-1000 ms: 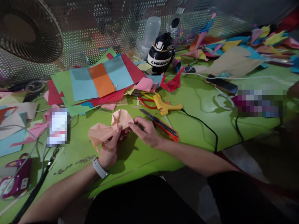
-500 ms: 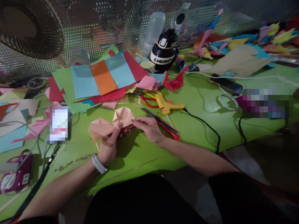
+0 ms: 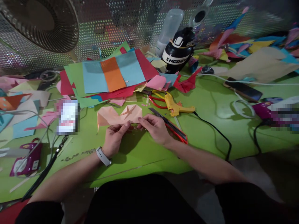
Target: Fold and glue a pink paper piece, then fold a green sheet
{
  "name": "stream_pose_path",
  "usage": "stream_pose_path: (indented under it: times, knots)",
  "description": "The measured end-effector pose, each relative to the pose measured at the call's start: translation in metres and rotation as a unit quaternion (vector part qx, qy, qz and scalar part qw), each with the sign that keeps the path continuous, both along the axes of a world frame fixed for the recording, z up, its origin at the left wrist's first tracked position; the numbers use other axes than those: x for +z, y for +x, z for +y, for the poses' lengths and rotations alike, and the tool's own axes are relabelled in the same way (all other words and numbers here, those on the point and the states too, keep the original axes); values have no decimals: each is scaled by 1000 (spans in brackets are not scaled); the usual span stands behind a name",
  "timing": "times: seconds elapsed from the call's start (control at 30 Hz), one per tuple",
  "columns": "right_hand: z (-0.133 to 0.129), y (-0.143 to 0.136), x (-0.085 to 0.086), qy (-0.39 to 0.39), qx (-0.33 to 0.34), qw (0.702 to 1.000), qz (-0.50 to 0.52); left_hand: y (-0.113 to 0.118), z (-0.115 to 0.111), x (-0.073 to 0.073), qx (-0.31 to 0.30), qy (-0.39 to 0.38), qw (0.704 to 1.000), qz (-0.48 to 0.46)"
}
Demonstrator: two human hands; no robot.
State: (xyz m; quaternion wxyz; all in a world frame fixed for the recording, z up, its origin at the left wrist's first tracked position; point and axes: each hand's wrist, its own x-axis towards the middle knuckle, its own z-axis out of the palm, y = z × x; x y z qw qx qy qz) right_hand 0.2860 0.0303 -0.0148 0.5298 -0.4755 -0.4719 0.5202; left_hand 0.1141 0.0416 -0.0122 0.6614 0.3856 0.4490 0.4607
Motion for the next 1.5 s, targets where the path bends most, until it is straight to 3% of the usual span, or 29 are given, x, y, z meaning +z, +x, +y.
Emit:
stream_pose_path:
  times: [0.3, 0.6, 0.77, 0.9, 1.27, 1.5]
  knots:
    - [-1, 3, 3, -48, 26, 999, -1, -3, 4, -3, -19, 4, 1000, -3]
    - [0, -2, -2, 2, 16, 1000, 9, -5, 14, 5, 22, 34, 996, -84]
    - [8, 4, 4, 52, -61, 997, 19, -13, 17, 12, -57, 75, 995, -31]
    - [9, 6, 12, 56, -20, 997, -39, -21, 18, 18, -137, 84, 987, 8]
    - [2, -2, 14, 29, 65, 994, -81, -23, 20, 16, -100, 56, 993, 22]
    - [9, 2, 25, 8, 48, 999, -6, -33, 26, 23, -217, 99, 967, 93]
